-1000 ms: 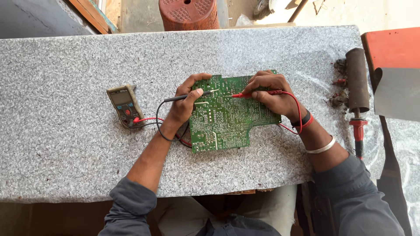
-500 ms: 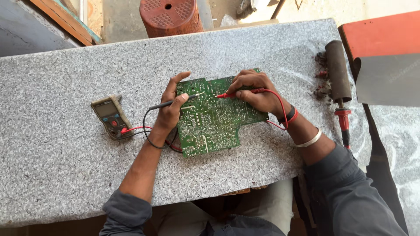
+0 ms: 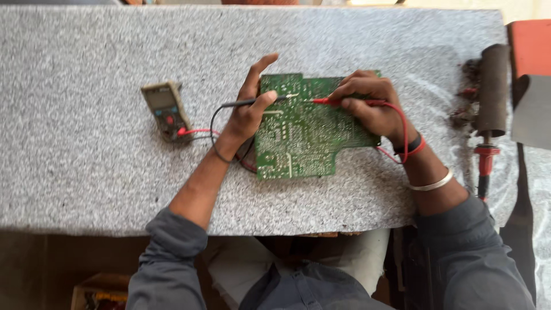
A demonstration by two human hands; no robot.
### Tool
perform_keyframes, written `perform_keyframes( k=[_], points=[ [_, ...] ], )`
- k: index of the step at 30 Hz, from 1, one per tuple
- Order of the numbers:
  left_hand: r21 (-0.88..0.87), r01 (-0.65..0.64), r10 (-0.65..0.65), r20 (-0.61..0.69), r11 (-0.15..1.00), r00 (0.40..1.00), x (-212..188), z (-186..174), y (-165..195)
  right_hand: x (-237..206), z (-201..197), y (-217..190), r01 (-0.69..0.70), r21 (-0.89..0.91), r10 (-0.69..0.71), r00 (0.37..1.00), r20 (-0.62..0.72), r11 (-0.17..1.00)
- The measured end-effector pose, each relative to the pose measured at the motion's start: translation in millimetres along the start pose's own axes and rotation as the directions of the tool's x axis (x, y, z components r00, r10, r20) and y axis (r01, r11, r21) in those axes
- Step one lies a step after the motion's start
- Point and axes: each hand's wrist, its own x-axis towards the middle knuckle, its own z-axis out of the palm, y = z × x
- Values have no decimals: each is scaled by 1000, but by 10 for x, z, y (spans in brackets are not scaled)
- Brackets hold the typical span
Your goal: The person holds a green circuit board on a workbench and probes its components with the red and black leads of a multimeter, repositioning the board and moving the probe tips to different points across the board to test it.
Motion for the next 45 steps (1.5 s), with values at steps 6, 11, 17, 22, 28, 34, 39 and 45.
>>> perform_keyframes(
  k=[6, 11, 17, 22, 28, 34, 39, 45],
  points=[
    [227, -51, 54, -9, 973, 998, -28, -72, -155, 6, 142, -34, -32, -73, 31, 999, -16, 997],
    [243, -154, 153, 24, 958, 988, -24, -99, -293, 11, 196, -26, 12, -156, -14, 1000, -13, 988],
    [146, -116, 112, 33, 982, 993, 1, -110, -372, -19, 199, 86, -10, -149, 2, 999, -53, 989],
    [99, -56, 52, 48, 994, 998, 20, -112, -338, 6, 191, 95, -14, -143, 7, 999, -47, 990],
    [182, -109, 109, 8, 977, 994, 36, -107, -314, 51, 245, 32, 38, -263, -49, 998, -37, 964],
    [155, -78, 80, -4, 985, 997, 18, -74, -274, 31, 214, 26, 69, -279, -75, 997, -10, 958],
    [169, -33, 37, -21, 985, 999, 6, -76, -283, 72, 252, 20, 6, -218, -32, 993, -117, 976],
    [153, -58, 62, -22, 987, 998, 12, -67, -299, 102, 261, -94, -21, -160, -9, 983, -182, 987]
  ],
)
